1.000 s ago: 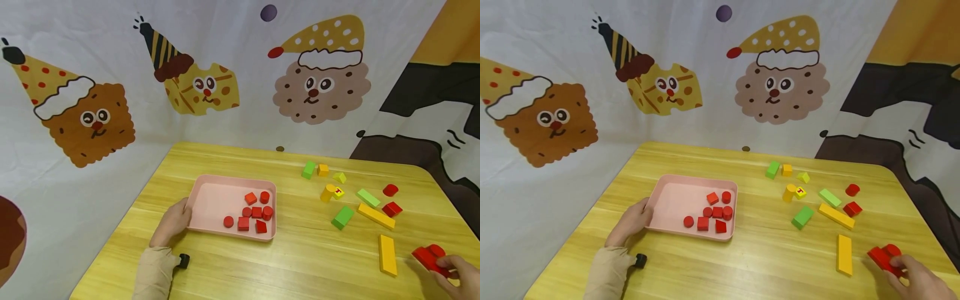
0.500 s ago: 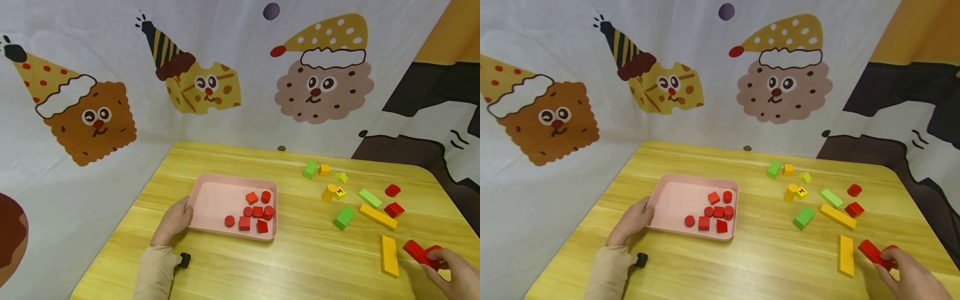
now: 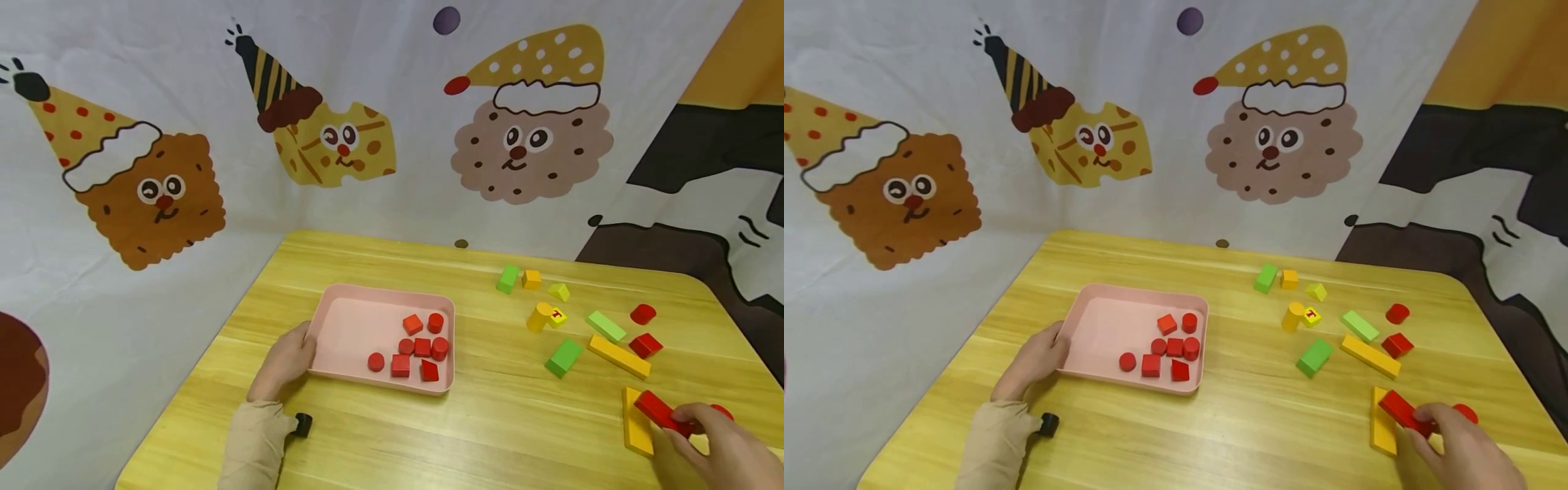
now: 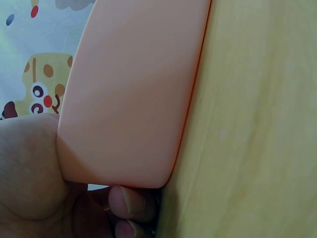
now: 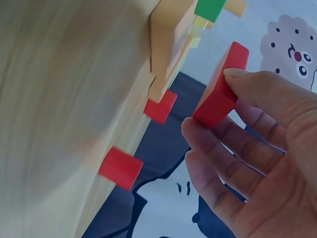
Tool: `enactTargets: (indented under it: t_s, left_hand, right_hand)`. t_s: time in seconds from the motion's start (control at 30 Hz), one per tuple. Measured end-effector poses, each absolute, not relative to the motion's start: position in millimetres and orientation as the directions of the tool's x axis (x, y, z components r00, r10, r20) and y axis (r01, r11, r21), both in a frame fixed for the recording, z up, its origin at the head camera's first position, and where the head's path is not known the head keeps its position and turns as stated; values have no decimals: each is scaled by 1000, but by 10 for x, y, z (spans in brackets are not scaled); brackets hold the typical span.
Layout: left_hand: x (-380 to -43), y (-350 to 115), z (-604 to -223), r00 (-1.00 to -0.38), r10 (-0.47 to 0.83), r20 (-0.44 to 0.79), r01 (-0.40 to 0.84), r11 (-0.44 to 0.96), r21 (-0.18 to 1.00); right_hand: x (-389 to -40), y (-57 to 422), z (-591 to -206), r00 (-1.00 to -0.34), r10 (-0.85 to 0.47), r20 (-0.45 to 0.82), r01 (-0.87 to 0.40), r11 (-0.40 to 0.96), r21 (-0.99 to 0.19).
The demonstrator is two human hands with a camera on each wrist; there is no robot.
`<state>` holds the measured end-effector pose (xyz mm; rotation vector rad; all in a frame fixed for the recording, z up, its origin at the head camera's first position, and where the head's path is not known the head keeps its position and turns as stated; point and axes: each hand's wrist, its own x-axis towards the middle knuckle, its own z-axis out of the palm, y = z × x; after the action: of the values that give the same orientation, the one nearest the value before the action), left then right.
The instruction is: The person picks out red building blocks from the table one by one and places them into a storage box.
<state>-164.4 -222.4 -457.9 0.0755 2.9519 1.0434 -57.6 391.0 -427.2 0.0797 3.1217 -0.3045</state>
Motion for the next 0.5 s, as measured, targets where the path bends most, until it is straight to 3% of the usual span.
enactTargets:
  t_s: [0.5]
  left_hand:
    - [-1665,-2242,-4622,-999,42,20,46,779,625]
  right_hand:
    - [-748,3551,-4113,-999,52,8,50,981,-185]
